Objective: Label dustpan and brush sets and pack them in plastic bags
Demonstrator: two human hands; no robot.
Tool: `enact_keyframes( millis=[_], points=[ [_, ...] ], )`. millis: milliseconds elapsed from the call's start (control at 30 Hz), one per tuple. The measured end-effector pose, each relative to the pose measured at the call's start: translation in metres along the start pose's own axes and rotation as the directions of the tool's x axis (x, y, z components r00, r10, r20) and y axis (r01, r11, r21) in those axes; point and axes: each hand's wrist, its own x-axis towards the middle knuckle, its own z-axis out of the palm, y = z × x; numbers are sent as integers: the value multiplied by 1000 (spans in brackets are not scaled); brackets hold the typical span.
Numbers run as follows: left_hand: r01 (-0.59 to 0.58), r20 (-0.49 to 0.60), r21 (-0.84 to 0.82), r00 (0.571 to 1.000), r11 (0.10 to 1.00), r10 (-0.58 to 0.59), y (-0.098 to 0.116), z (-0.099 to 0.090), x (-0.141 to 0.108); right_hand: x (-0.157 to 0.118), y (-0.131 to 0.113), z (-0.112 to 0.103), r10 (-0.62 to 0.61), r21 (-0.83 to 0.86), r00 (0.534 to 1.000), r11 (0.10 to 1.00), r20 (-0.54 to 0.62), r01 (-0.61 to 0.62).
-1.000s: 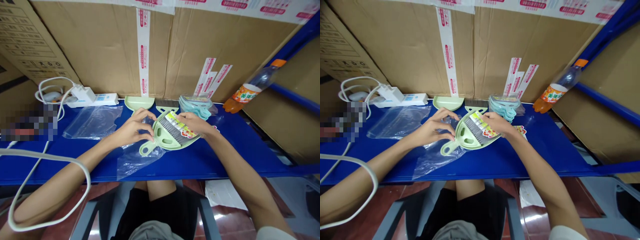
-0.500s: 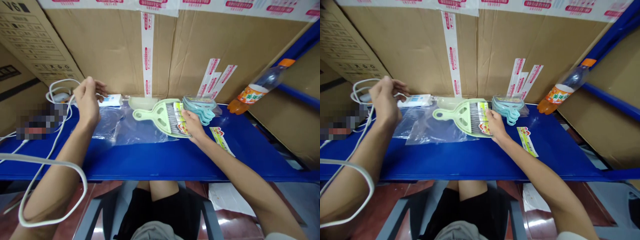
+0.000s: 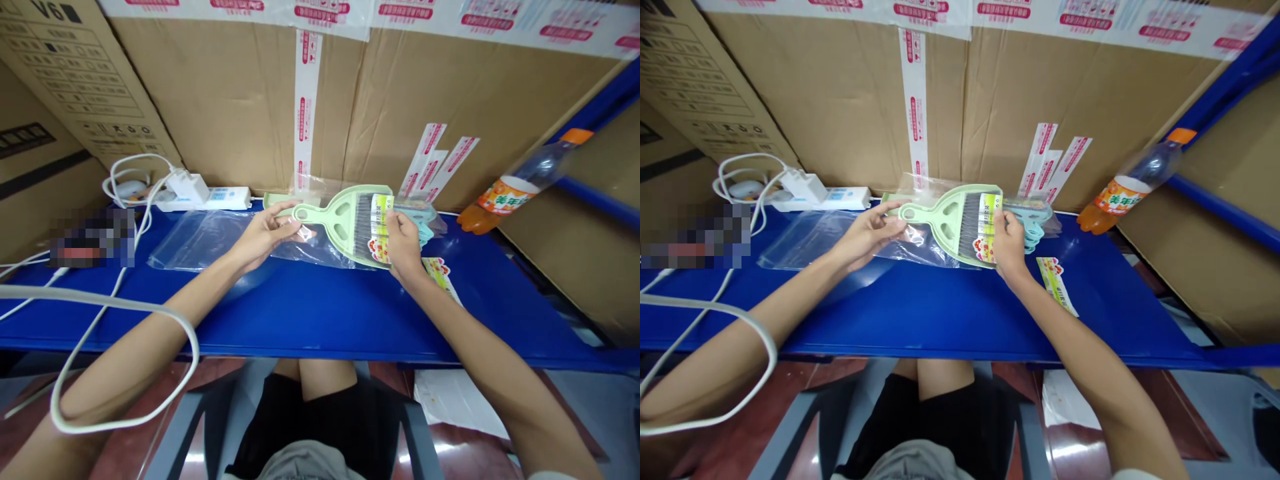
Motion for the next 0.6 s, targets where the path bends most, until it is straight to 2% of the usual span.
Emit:
enact_keyframes(
  millis=[167, 367, 500, 600],
  points=[
    [60, -32, -66, 998, 996, -63, -7, 12, -5, -12, -7, 5, 38, -53, 999, 998, 26, -37],
    [129, -80, -158, 986, 979, -143, -7, 16, -5, -17, -9, 6, 79, -113, 997, 990, 0, -79],
    [147, -160, -186, 971, 971, -178, -5, 17, -4, -19, -14, 8, 140, -33, 990, 990, 10, -139],
    [140, -201, -228, 961, 963, -187, -6, 17, -3, -16, -23, 7, 225, 115, 969, 965, 105, -236]
  ],
)
